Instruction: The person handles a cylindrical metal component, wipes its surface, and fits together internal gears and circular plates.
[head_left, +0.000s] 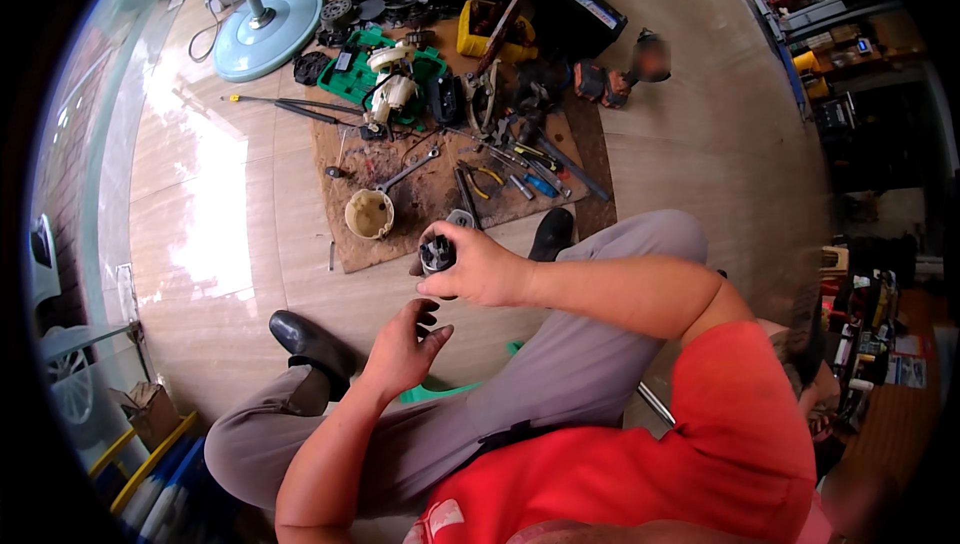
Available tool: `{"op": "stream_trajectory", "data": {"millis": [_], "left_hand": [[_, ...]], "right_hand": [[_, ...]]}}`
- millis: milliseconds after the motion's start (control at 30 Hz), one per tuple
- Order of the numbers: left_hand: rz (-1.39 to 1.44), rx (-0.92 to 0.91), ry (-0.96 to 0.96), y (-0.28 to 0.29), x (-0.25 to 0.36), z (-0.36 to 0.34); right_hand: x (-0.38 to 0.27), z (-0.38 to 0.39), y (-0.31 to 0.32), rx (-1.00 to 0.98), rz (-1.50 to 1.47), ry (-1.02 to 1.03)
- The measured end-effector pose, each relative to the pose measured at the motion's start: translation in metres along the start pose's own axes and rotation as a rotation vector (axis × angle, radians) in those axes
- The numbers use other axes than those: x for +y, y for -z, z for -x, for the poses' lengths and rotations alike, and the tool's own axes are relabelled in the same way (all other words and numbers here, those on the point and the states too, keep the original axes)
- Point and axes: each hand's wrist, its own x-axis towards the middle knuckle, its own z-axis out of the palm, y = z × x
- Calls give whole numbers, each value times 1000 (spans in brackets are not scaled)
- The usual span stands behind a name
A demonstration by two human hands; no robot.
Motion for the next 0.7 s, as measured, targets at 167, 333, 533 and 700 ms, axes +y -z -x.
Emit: {"op": "stream_trajectory", "data": {"millis": [167, 333, 533, 700], "left_hand": [[7, 14, -32, -1, 2, 0], [-7, 12, -19, -1, 2, 0], [-43, 13, -30, -1, 5, 0], [-79, 14, -38, -1, 5, 2]], "right_hand": [[-1, 2, -2, -8, -38, 14], [-10, 2, 3, 43, -27, 83], [-17, 2, 12, 69, -50, 89], [-25, 4, 14, 16, -68, 121]]}}
